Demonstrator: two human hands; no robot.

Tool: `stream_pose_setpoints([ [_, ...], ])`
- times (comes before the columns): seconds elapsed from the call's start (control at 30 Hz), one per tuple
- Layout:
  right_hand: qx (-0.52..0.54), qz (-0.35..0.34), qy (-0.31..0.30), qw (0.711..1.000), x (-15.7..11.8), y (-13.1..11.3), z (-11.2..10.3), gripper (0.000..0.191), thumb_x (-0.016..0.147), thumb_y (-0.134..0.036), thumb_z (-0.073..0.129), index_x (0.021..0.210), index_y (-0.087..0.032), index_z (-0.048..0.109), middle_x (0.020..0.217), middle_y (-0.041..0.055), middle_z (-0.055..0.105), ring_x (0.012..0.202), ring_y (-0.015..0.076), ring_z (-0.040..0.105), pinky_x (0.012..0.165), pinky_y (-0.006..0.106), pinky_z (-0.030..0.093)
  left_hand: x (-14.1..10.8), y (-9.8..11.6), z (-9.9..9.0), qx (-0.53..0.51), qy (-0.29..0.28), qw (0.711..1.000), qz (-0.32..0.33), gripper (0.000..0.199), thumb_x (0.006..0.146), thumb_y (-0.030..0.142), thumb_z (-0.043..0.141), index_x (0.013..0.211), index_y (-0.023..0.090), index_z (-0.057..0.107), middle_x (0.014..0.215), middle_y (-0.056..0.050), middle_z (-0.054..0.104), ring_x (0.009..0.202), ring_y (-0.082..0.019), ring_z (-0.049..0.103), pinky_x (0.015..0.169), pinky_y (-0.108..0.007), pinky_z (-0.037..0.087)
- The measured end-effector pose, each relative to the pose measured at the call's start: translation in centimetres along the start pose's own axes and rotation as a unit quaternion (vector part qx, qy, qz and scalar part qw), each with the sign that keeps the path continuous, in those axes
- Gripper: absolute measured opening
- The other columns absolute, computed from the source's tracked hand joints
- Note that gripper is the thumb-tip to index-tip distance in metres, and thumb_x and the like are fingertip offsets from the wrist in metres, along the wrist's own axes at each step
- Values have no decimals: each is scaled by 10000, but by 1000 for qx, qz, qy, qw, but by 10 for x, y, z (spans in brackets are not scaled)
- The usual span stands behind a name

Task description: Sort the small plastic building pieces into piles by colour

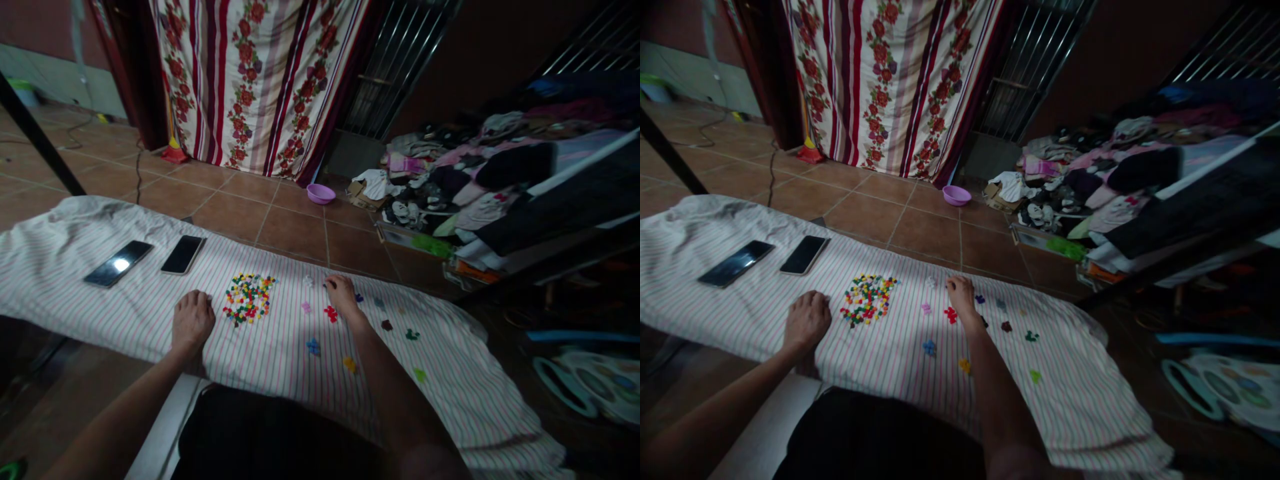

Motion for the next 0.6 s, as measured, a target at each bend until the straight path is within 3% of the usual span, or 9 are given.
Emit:
stream_pose_setpoints([
  [0.13,10,7,29,1000,5,-24,-10,190,818,-186,485,830,-202,674,866,73,687,828,202,605,805,323,450,0,-1,2,-1,-4,1000,-3,193,896,249,404,963,155,559,991,-111,588,951,-258,517,819,-373,360],
  [0.23,47,-21,8,999,7,-62,-1,181,822,-179,490,838,-206,668,870,55,670,803,180,593,758,285,444,-1,-1,1,0,-2,1000,3,194,891,251,416,977,155,561,1002,-111,587,954,-261,512,818,-375,362],
  [0.43,101,-91,-117,984,-3,-160,57,163,836,-168,545,830,-207,703,836,26,669,801,148,593,733,231,430,0,1,-1,2,7,1000,5,179,889,240,418,965,157,558,993,-108,586,948,-259,509,816,-373,361],
  [0.6,101,-106,-190,971,-11,-210,97,205,869,-160,537,926,-214,727,960,40,704,891,143,612,804,225,435,0,1,-2,0,9,1000,3,172,898,240,405,952,163,549,977,-101,585,941,-254,511,815,-369,359],
])
Point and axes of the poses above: each hand's wrist, its own x-axis towards the middle knuckle, its own z-axis out of the palm, y = z × x, the point moved 10 cm from there along x, towards the middle knuckle
